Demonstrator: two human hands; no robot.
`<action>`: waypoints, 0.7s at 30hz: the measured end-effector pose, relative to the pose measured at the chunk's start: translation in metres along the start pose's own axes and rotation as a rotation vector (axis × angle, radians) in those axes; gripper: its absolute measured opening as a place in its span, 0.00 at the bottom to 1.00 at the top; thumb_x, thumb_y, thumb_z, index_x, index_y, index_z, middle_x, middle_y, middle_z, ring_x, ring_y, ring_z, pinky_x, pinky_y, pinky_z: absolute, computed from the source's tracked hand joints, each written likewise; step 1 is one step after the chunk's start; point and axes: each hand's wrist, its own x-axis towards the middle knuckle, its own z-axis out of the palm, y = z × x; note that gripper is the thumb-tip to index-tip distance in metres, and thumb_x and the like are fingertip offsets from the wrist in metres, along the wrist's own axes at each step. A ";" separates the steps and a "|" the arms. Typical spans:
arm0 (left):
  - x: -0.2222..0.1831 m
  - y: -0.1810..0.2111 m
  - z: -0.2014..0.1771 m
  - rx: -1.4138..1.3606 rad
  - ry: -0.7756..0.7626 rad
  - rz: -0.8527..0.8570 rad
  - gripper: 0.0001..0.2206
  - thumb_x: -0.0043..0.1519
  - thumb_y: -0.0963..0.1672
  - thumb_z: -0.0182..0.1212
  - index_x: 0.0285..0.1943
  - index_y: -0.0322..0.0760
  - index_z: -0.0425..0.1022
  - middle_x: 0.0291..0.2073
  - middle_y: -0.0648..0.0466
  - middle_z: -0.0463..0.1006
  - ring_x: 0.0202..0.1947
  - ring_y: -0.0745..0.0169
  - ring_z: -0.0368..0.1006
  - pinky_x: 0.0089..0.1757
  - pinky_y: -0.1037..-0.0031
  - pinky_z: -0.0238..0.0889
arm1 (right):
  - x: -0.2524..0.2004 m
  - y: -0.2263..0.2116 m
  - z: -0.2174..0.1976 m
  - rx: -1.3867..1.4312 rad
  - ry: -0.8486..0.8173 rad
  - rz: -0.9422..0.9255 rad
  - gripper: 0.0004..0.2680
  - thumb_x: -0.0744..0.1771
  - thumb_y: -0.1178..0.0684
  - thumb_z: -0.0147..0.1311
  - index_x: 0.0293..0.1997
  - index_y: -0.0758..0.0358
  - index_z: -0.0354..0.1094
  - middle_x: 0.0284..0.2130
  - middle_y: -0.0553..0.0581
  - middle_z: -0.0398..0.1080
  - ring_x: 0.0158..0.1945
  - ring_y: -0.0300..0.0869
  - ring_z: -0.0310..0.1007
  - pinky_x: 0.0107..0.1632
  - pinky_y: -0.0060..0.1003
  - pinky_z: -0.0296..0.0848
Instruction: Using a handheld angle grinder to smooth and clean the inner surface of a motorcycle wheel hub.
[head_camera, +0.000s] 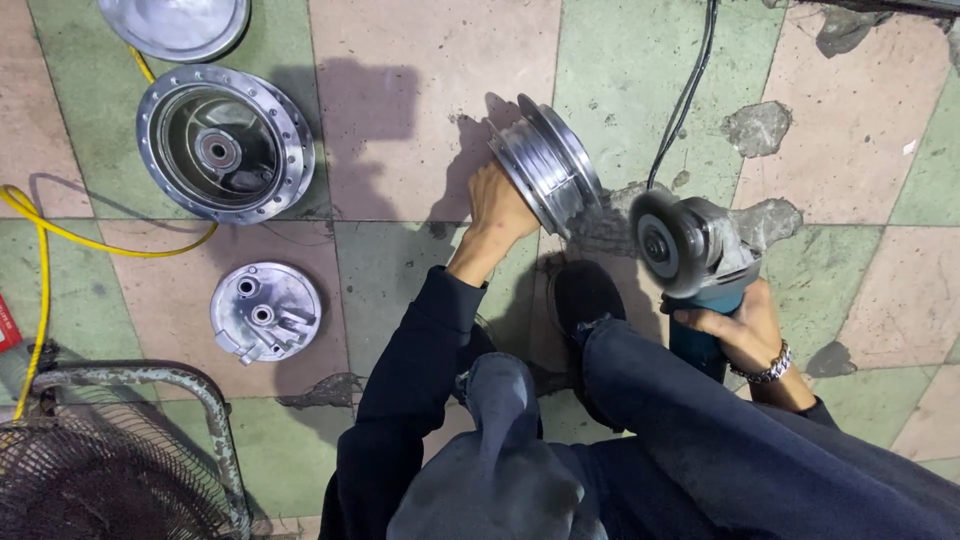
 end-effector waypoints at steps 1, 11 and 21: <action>0.000 0.001 -0.001 0.016 0.013 0.008 0.13 0.58 0.46 0.57 0.32 0.33 0.82 0.27 0.43 0.81 0.36 0.39 0.79 0.37 0.52 0.71 | 0.001 0.003 -0.001 0.003 -0.003 -0.011 0.19 0.53 0.61 0.70 0.45 0.73 0.74 0.40 0.68 0.74 0.50 0.50 0.70 0.55 0.52 0.67; 0.010 0.006 0.003 0.127 0.114 0.066 0.10 0.56 0.44 0.56 0.29 0.32 0.80 0.23 0.43 0.78 0.32 0.40 0.77 0.32 0.55 0.71 | 0.010 0.037 -0.006 0.014 -0.034 -0.118 0.18 0.53 0.59 0.72 0.44 0.71 0.74 0.39 0.66 0.74 0.49 0.50 0.71 0.55 0.51 0.67; 0.014 0.012 0.038 0.225 0.236 0.094 0.09 0.55 0.42 0.56 0.27 0.31 0.79 0.21 0.43 0.76 0.28 0.41 0.76 0.27 0.58 0.71 | 0.017 0.007 0.005 -0.009 -0.092 -0.203 0.16 0.53 0.61 0.71 0.42 0.69 0.75 0.37 0.64 0.76 0.49 0.45 0.72 0.52 0.50 0.69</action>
